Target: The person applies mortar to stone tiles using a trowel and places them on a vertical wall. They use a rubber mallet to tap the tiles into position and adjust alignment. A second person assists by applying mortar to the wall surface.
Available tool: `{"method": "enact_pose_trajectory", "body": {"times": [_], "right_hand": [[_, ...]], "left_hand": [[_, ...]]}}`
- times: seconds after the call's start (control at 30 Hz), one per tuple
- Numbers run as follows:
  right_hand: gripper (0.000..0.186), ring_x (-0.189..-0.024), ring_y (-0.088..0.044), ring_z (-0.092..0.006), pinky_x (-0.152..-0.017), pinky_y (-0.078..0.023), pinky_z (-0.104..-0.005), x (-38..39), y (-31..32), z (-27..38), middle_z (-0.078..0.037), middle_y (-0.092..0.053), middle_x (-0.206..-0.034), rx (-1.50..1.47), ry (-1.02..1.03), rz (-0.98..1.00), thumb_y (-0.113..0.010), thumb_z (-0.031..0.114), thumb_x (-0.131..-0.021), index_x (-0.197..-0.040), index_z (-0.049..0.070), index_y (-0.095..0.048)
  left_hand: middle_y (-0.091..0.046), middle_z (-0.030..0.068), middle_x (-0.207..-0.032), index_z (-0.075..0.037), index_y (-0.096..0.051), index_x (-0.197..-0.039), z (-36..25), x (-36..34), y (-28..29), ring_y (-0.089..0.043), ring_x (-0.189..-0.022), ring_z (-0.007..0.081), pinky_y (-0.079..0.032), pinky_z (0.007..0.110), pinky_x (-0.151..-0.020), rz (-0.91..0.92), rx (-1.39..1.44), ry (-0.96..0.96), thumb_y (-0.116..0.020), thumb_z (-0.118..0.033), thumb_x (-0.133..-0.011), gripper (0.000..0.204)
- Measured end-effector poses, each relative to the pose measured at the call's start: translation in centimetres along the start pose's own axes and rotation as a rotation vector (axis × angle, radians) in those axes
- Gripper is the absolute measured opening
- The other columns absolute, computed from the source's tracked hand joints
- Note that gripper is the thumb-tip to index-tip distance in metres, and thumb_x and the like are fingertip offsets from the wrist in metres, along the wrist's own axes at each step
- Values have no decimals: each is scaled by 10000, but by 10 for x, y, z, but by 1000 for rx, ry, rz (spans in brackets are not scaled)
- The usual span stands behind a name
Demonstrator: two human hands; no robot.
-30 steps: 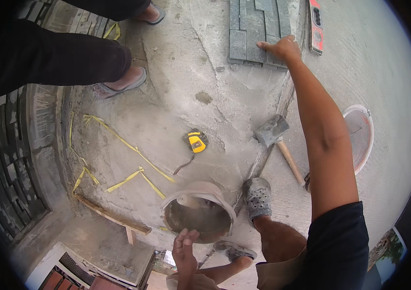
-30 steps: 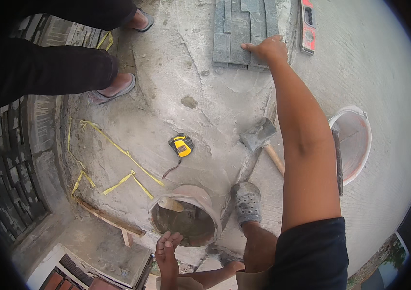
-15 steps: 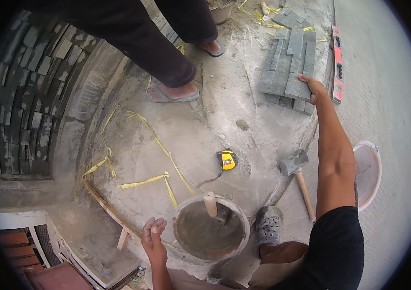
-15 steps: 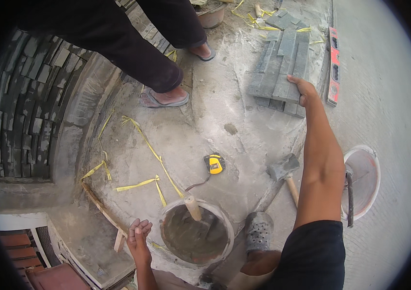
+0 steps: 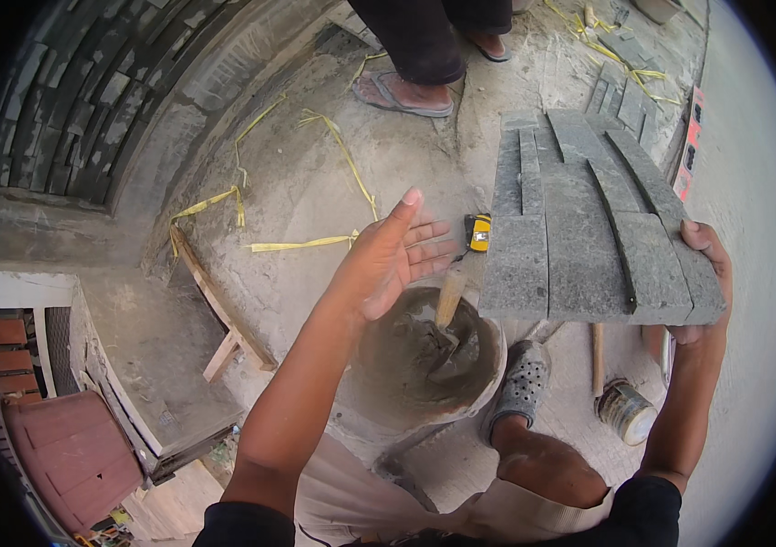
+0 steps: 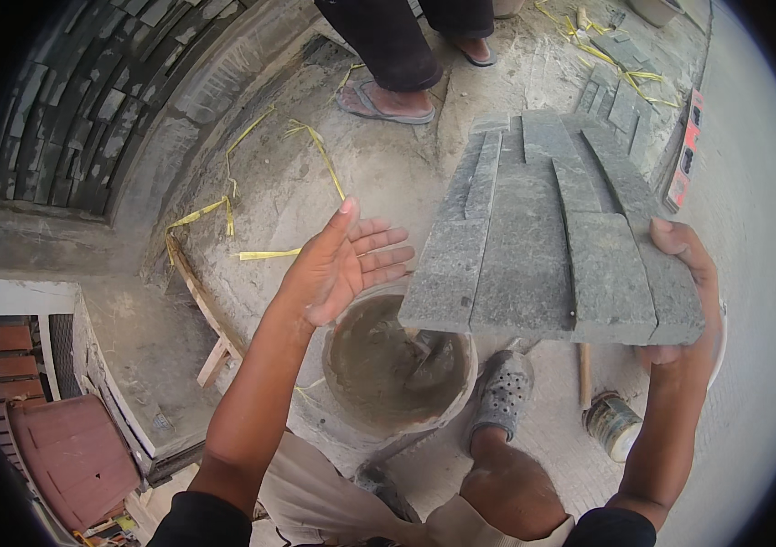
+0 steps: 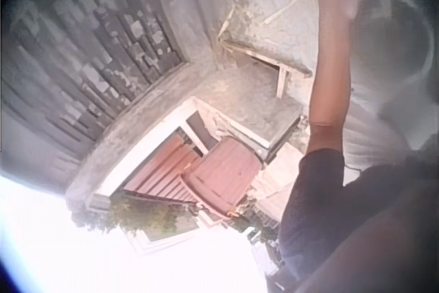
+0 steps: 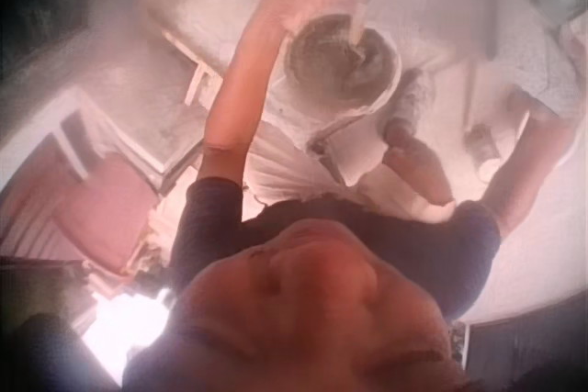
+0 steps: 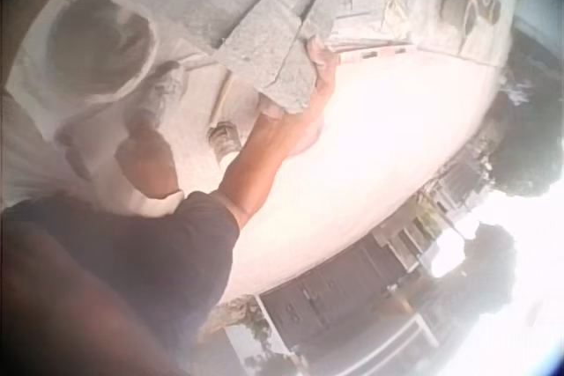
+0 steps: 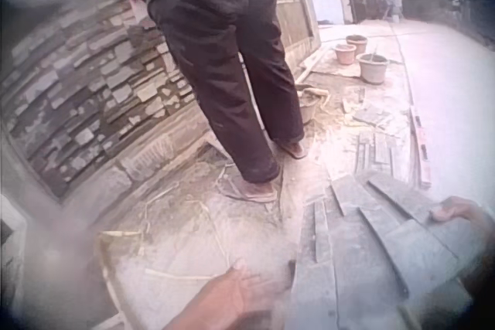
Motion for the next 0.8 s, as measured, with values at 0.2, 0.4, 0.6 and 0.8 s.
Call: {"method": "enact_pose_trajectory", "body": {"times": [0.2, 0.4, 0.6, 0.8], "right_hand": [[308, -695, -712, -266, -646, -606, -366, 74, -57, -69, -185, -712, -939, 67, -277, 97, -675, 199, -872, -1048, -53, -650], [499, -533, -596, -168, -501, -481, -270, 72, -110, -137, -73, -619, -731, 634, -381, 590, -699, 436, -932, -955, -62, -697], [475, -468, -503, -106, -471, -429, -246, 51, -53, -80, 6, -505, -580, 974, 87, 473, -686, 428, -957, -848, -33, -721], [431, -505, -504, -99, -498, -441, -267, 33, -8, -88, 10, -522, -594, 1143, 21, 381, -691, 380, -956, -834, -33, -702]], "left_hand": [[-697, 193, -1107, 68, -579, -1279, -6, 66, 4, -714, -968, 277, -585, 399, -888, 10, 228, -77, -676, -281, -948, 490], [-706, 202, -1102, 66, -614, -1256, -71, 133, 112, -728, -931, 270, -615, 414, -828, -88, 86, -213, -702, -198, -917, 438], [-714, 186, -1081, 91, -595, -1271, -120, 113, 200, -731, -893, 273, -599, 389, -842, -395, -663, -268, -702, -141, -922, 432], [-748, 138, -902, 43, -726, -1104, -167, 73, 244, -727, -790, 227, -554, 366, -784, -596, -1205, -368, -762, -198, -869, 340]]}}
Point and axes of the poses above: each hand's wrist, its own x-axis away from the middle knuckle, its own y-axis out of the back of the hand, z = x × y, the point moved 6 cm from there along -x, towards the middle knuckle
